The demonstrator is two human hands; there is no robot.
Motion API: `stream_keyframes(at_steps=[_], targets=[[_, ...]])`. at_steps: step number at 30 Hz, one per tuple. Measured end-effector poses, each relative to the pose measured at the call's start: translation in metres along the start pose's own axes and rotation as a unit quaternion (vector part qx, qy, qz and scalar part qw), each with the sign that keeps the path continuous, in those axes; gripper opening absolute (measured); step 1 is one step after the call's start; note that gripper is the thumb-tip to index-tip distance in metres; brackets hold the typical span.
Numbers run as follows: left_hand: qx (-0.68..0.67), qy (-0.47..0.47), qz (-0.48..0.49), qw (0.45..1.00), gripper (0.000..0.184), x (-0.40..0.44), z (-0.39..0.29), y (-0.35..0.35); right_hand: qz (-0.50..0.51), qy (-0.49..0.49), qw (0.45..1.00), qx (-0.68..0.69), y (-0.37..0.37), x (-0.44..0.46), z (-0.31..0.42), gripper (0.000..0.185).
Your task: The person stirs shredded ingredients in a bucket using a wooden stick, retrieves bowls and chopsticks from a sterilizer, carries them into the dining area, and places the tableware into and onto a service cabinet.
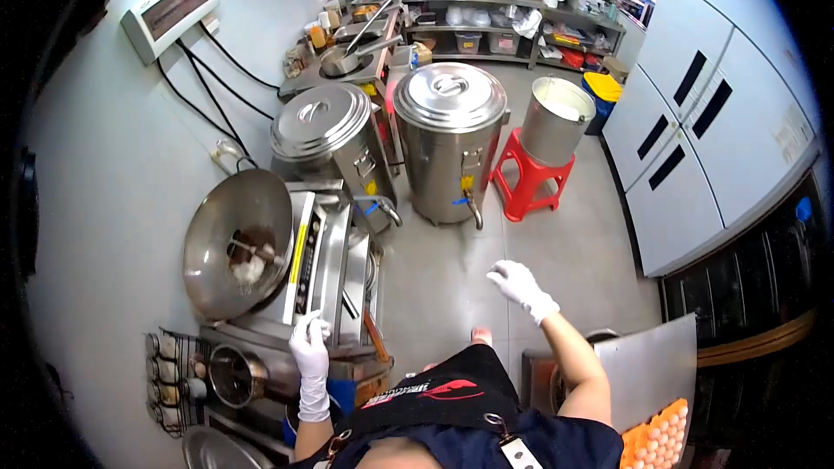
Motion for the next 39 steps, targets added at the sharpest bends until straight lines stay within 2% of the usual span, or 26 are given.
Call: stream_keyframes(at_steps=[3,4,6,8,12,15,18,19,22,23,26,27,30,34,35,36,37,38,39], targets=[[-0.040,-0.048,-0.050,0.997,0.019,0.031,0.017,0.016,-0.086,-0.017,0.996,0.013,-0.045,0.089,-0.063,0.026],[-0.013,-0.051,-0.069,0.996,0.019,0.039,0.022,0.021,-0.119,-0.020,0.992,0.038,-0.060,0.124,-0.082,0.026],[-0.003,-0.080,-0.117,0.990,0.018,0.054,0.035,0.038,-0.146,-0.055,0.988,0.005,-0.083,0.207,-0.112,0.025],[-0.015,-0.157,-0.148,0.976,0.019,0.066,0.046,0.061,-0.168,-0.111,0.979,0.024,-0.102,0.296,-0.130,0.025],[-0.021,-0.250,-0.206,0.946,0.019,0.090,0.045,0.121,-0.206,-0.141,0.962,-0.111,-0.101,0.478,-0.205,0.027],[0.003,-0.272,-0.235,0.933,0.018,0.109,0.018,0.167,-0.164,-0.227,0.931,-0.234,-0.098,0.580,-0.243,0.031],[0.028,-0.290,-0.260,0.921,0.019,0.121,0.002,0.201,-0.092,-0.163,0.974,-0.126,-0.106,0.620,-0.240,0.030],[0.035,-0.293,-0.265,0.918,0.019,0.124,-0.002,0.211,0.022,-0.206,0.958,-0.197,-0.103,0.637,-0.240,0.027],[0.003,-0.325,-0.263,0.908,0.018,0.134,0.003,0.240,0.023,-0.273,0.948,-0.163,-0.092,0.660,-0.258,0.022],[-0.014,-0.342,-0.253,0.905,0.018,0.137,0.005,0.249,0.021,-0.293,0.949,-0.113,-0.091,0.664,-0.263,0.018],[-0.029,-0.375,-0.258,0.890,0.019,0.151,-0.002,0.276,0.030,-0.296,0.953,-0.046,-0.093,0.668,-0.272,0.023],[-0.041,-0.381,-0.248,0.890,0.017,0.155,-0.009,0.283,0.059,-0.252,0.966,0.014,-0.095,0.671,-0.274,0.024],[-0.032,-0.370,-0.240,0.897,0.020,0.162,-0.021,0.294,0.109,-0.188,0.976,0.033,-0.098,0.673,-0.274,0.022],[-0.022,-0.365,-0.251,0.896,0.020,0.147,-0.009,0.289,0.045,-0.274,0.961,0.017,-0.111,0.674,-0.264,0.022],[-0.034,-0.368,-0.253,0.894,0.018,0.141,-0.007,0.286,0.002,-0.327,0.945,-0.028,-0.129,0.673,-0.255,0.018],[-0.048,-0.372,-0.256,0.891,0.016,0.139,-0.008,0.284,0.026,-0.350,0.936,-0.028,-0.153,0.678,-0.234,0.015],[-0.047,-0.370,-0.258,0.891,0.017,0.135,-0.008,0.281,0.053,-0.255,0.947,0.188,-0.163,0.685,-0.237,0.016],[-0.059,-0.368,-0.257,0.892,0.017,0.132,-0.007,0.280,-0.004,-0.317,0.936,0.150,-0.204,0.675,-0.200,0.019],[-0.062,-0.367,-0.258,0.891,0.017,0.128,0.001,0.277,-0.009,-0.227,0.949,0.220,-0.223,0.678,-0.193,0.019]])
Point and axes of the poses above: each hand's wrist, its own x-axis towards the middle knuckle, its own y-axis out of the palm, z = x × y, the point moved 5 cm from there along x, towards the middle knuckle, and after that the axes turned 15 degrees about -y, right-handed, at the moved point
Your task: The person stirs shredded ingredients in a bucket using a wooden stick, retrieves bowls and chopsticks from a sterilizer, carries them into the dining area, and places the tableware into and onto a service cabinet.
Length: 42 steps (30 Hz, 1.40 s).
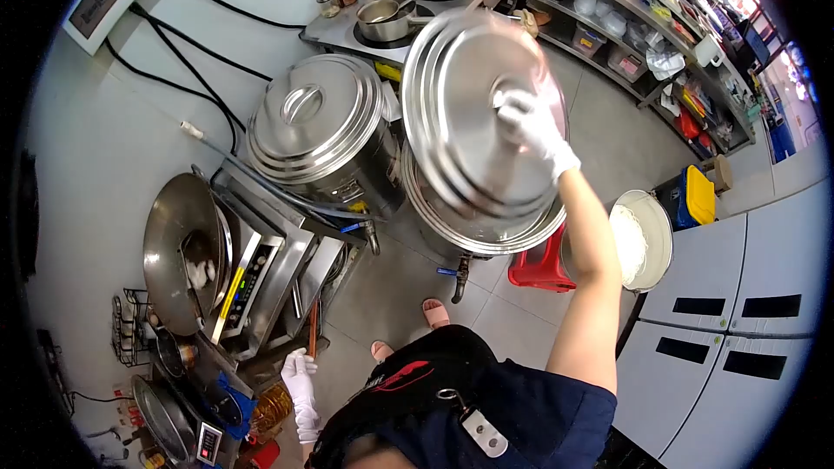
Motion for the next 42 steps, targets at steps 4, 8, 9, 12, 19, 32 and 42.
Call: stream_keyframes(at_steps=[4,8,9,12,19,32,42], targets=[[-0.010,0.007,0.005,1.000,0.017,0.001,0.010,-0.005,-0.128,-0.003,0.982,0.136,-0.061,0.026,0.047,0.027],[-0.031,0.005,0.006,0.999,0.017,-0.006,0.021,-0.004,-0.213,-0.110,0.952,0.192,-0.102,0.025,0.050,0.035],[-0.033,0.001,0.006,0.999,0.017,-0.009,0.023,-0.004,-0.230,-0.136,0.939,0.218,-0.110,0.025,0.049,0.036],[-0.037,-0.006,0.003,0.999,0.017,-0.013,0.038,-0.005,-0.321,-0.075,0.890,0.314,-0.113,0.002,0.033,0.033],[-0.022,-0.033,0.016,0.999,0.017,-0.014,0.057,0.002,-0.415,0.131,0.862,0.259,-0.129,-0.106,-0.030,0.030],[-0.023,-0.023,0.036,0.999,0.018,-0.015,0.047,0.026,-0.445,0.202,0.843,0.223,-0.136,-0.216,-0.015,0.030],[-0.033,-0.043,0.031,0.998,0.017,-0.021,0.080,0.021,-0.435,0.209,0.847,0.223,-0.126,-0.224,-0.004,0.030]])
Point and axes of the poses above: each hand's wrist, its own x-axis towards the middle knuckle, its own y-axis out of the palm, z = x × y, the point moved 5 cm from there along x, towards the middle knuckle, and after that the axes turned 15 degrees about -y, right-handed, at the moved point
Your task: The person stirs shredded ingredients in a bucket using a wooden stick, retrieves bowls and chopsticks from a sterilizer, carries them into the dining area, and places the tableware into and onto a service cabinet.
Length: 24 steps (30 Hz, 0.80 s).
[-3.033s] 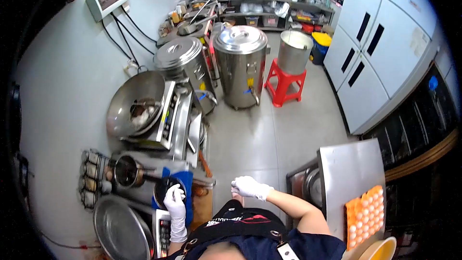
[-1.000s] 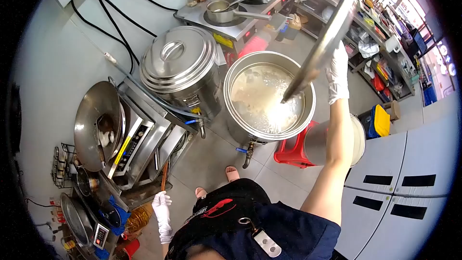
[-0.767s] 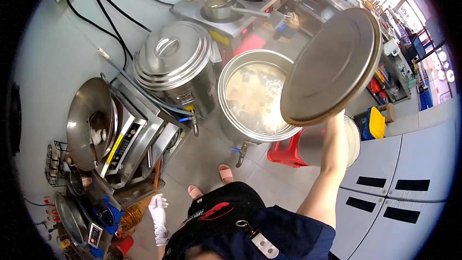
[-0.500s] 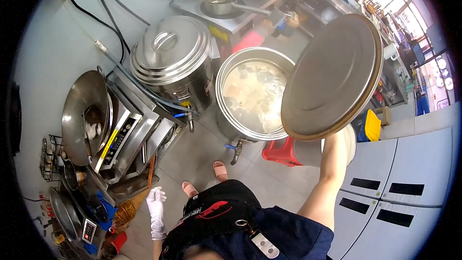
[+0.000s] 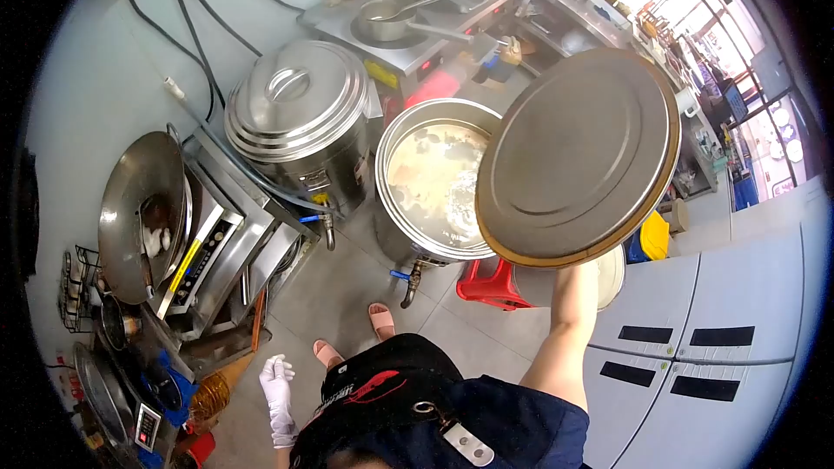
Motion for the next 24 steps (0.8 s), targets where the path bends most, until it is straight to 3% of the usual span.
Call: stream_keyframes(at_steps=[24], targets=[[0.060,0.003,0.054,0.997,0.018,0.009,-0.029,0.025,0.041,0.022,0.999,0.004,0.027,0.009,-0.009,0.029]])
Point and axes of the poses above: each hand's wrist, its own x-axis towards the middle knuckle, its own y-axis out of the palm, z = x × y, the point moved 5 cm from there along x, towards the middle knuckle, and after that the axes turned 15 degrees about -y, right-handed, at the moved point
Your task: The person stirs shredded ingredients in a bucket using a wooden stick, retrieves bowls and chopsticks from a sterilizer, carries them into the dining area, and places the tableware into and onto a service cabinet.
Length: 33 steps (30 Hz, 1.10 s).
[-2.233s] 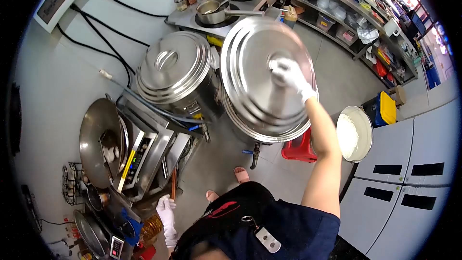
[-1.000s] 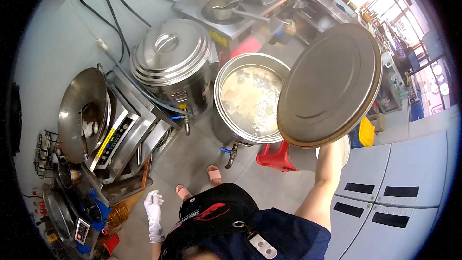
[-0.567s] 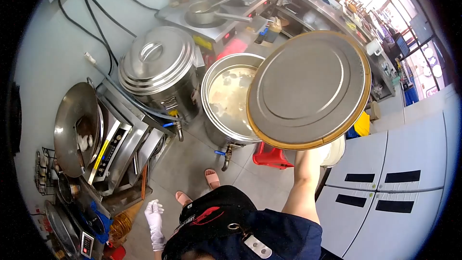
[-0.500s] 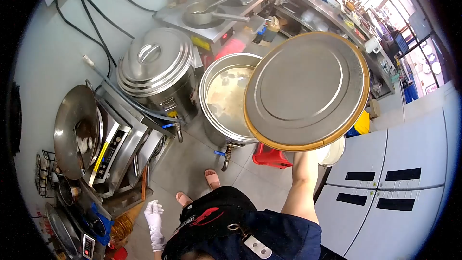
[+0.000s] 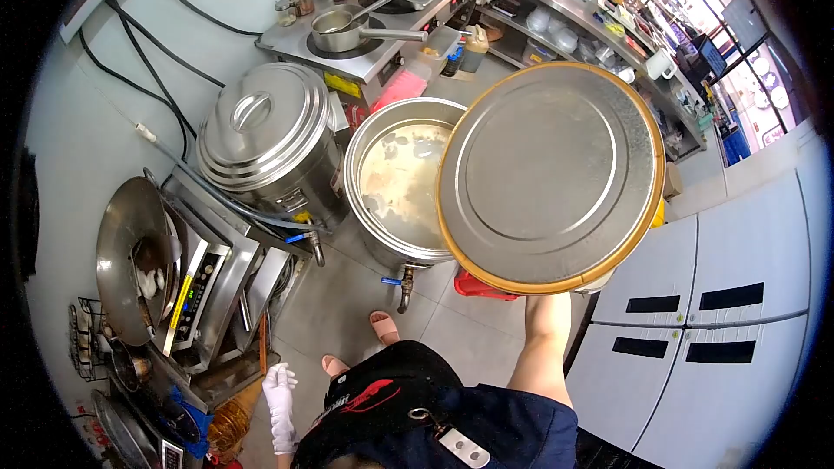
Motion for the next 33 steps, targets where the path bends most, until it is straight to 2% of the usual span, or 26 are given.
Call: stream_keyframes(at_steps=[11,17,20,22,23,25,29,31,33], targets=[[0.002,-0.008,0.005,1.000,0.016,0.004,-0.008,0.005,0.021,0.002,1.000,-0.012,0.023,0.008,-0.001,0.029],[-0.003,-0.003,0.008,1.000,0.016,0.008,0.002,0.006,0.067,-0.013,0.997,-0.034,0.068,0.020,0.007,0.029],[-0.003,-0.002,0.001,1.000,0.016,0.005,0.001,0.005,0.112,-0.023,0.992,-0.062,0.108,0.027,0.014,0.029],[-0.006,-0.004,-0.003,1.000,0.016,0.005,0.005,0.004,0.206,-0.066,0.976,-0.031,0.149,0.033,0.015,0.029],[-0.007,-0.005,-0.004,1.000,0.016,0.005,0.007,0.003,0.279,-0.113,0.953,0.037,0.166,0.032,0.014,0.032],[-0.014,-0.007,-0.004,1.000,0.016,0.004,0.011,0.002,0.310,-0.079,0.945,-0.070,0.177,0.042,-0.010,0.037],[-0.011,-0.013,-0.011,1.000,0.016,0.001,0.015,0.001,0.342,-0.173,0.901,-0.202,0.210,0.020,-0.023,0.028],[-0.009,-0.018,-0.017,1.000,0.016,0.000,0.019,-0.001,0.373,-0.071,0.892,-0.246,0.215,0.030,-0.072,0.027],[-0.001,-0.015,-0.019,1.000,0.016,-0.002,0.017,-0.001,0.360,-0.188,0.858,-0.314,0.224,0.024,-0.082,0.024]])
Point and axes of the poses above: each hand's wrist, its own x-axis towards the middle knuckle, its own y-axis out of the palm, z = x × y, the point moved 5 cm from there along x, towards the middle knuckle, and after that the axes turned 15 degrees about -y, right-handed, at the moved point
